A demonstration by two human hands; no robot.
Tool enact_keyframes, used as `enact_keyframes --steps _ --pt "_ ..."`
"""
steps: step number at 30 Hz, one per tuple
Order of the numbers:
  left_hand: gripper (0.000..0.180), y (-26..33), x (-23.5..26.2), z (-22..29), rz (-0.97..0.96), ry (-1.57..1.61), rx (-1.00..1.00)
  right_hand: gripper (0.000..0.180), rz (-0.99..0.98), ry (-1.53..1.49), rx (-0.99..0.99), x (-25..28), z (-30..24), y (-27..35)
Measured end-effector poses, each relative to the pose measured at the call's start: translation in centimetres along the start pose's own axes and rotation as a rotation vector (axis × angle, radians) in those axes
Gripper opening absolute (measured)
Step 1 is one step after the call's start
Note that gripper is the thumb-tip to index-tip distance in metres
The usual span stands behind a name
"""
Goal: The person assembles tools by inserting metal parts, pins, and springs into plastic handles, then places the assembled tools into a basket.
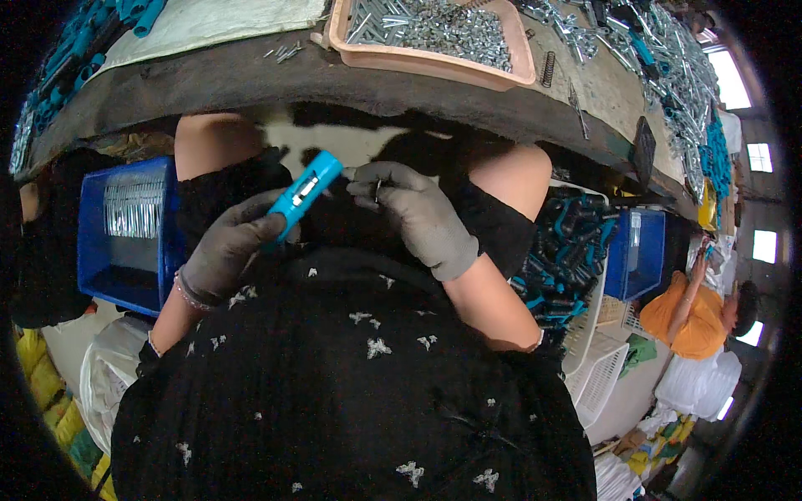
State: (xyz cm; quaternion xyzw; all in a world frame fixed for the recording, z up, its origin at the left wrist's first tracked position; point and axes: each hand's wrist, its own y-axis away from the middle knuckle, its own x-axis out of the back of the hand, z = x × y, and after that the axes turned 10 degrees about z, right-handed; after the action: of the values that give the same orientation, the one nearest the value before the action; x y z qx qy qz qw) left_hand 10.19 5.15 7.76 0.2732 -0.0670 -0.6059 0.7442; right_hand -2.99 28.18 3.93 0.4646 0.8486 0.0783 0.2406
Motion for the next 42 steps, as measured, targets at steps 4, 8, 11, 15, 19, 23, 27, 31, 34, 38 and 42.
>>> enact_keyframes --steps 4,8,11,15,19,23,27,31,34,38,42 --pt "0.041 0.1 0.7 0.9 0.070 0.047 0.109 0.034 0.058 0.034 -0.001 -1.9 -2.2 2.2" --pt "0.041 0.5 0.6 0.9 0.080 0.071 0.103 0.032 0.088 0.030 -0.002 -2.7 -2.9 2.5" --pt "0.042 0.5 0.5 0.8 0.036 0.071 0.135 0.027 0.066 -0.070 0.045 -2.2 -2.3 2.1" --pt "0.043 0.6 -0.3 0.9 0.031 0.157 0.174 0.015 0.115 0.378 0.163 -3.5 -4.0 2.2" --pt "0.045 0.6 -0.3 0.4 0.000 0.147 0.154 0.011 0.070 0.563 0.489 -4.3 -3.0 1.2" --pt "0.045 0.5 -0.4 0.2 -0.014 0.141 0.133 0.012 0.103 0.949 0.987 -4.6 -2.6 -0.2" --pt "0.044 0.4 -0.3 -0.2 -0.015 0.089 0.099 0.013 0.097 1.073 1.089 -5.0 -2.3 -0.7" --pt "0.042 0.1 -0.1 -0.3 -0.017 0.036 0.080 0.015 0.093 1.193 1.227 -5.1 -2.2 -0.4" --pt "0.045 0.0 -0.3 -0.1 -0.082 0.108 0.056 0.015 -0.003 1.210 1.145 -5.2 -2.6 0.3" --pt "0.055 0.4 0.1 -0.4 -0.168 0.077 0.057 0.028 -0.116 0.706 0.621 -4.8 -1.9 0.3" --pt "0.065 1.2 0.1 -0.2 -0.168 -0.035 0.042 0.036 -0.224 0.653 0.281 -4.7 -3.9 0.5"
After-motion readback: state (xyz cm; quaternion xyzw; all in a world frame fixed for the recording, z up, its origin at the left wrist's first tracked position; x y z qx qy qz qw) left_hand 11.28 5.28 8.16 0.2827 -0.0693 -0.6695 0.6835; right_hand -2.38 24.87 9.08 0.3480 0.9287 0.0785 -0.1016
